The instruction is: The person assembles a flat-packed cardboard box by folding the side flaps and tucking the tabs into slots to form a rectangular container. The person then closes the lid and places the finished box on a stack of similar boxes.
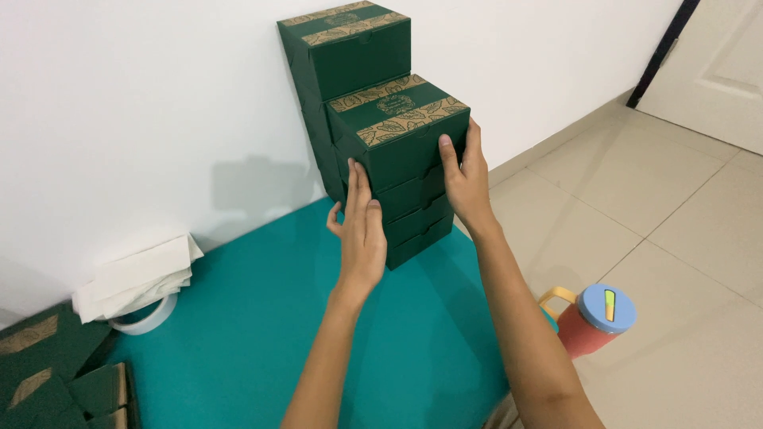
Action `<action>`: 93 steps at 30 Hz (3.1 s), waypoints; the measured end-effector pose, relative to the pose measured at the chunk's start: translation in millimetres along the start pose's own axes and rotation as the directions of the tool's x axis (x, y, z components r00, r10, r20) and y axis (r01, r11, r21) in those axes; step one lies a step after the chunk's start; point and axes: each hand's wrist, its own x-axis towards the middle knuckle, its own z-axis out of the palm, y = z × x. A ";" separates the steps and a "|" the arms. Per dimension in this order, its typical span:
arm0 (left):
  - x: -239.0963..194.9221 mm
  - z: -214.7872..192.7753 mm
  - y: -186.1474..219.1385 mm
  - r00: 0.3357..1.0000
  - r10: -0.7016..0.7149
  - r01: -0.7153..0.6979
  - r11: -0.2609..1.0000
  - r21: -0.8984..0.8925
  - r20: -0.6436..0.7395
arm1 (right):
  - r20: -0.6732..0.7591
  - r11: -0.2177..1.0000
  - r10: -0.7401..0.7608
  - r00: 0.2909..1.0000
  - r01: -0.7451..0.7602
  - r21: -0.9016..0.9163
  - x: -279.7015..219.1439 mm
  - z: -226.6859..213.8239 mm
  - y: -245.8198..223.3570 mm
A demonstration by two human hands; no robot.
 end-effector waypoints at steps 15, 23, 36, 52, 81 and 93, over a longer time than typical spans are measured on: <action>-10.2 -52.0 1.0 0.996 0.071 -0.065 0.990 0.124 -0.045 | -0.128 0.973 -0.227 0.965 0.220 -0.065 -9.1 -8.5 -19.8; -78.8 -183.8 50.4 0.974 0.171 -0.076 0.866 0.494 -0.149 | -0.173 0.697 -0.692 0.701 0.711 0.098 -44.9 -1.4 -82.8; -276.1 -360.2 90.5 0.838 -0.538 0.428 0.538 0.726 -0.095 | 0.817 0.944 -0.271 0.508 -0.024 0.328 -227.5 141.3 -30.7; -284.6 -371.8 100.0 0.598 -0.796 0.513 0.291 0.807 -0.094 | 0.918 0.970 -0.212 0.334 -0.044 0.240 -233.8 137.4 -42.3; -337.3 -358.4 62.8 0.995 -0.100 -0.028 -0.479 0.877 -0.022 | 0.890 0.960 -0.244 0.384 -0.034 0.277 -239.5 139.9 -41.5; -292.1 -370.6 141.8 0.989 0.138 0.083 -0.808 0.584 0.050 | 0.904 0.958 -0.255 0.342 -0.038 0.284 -239.7 142.5 -24.9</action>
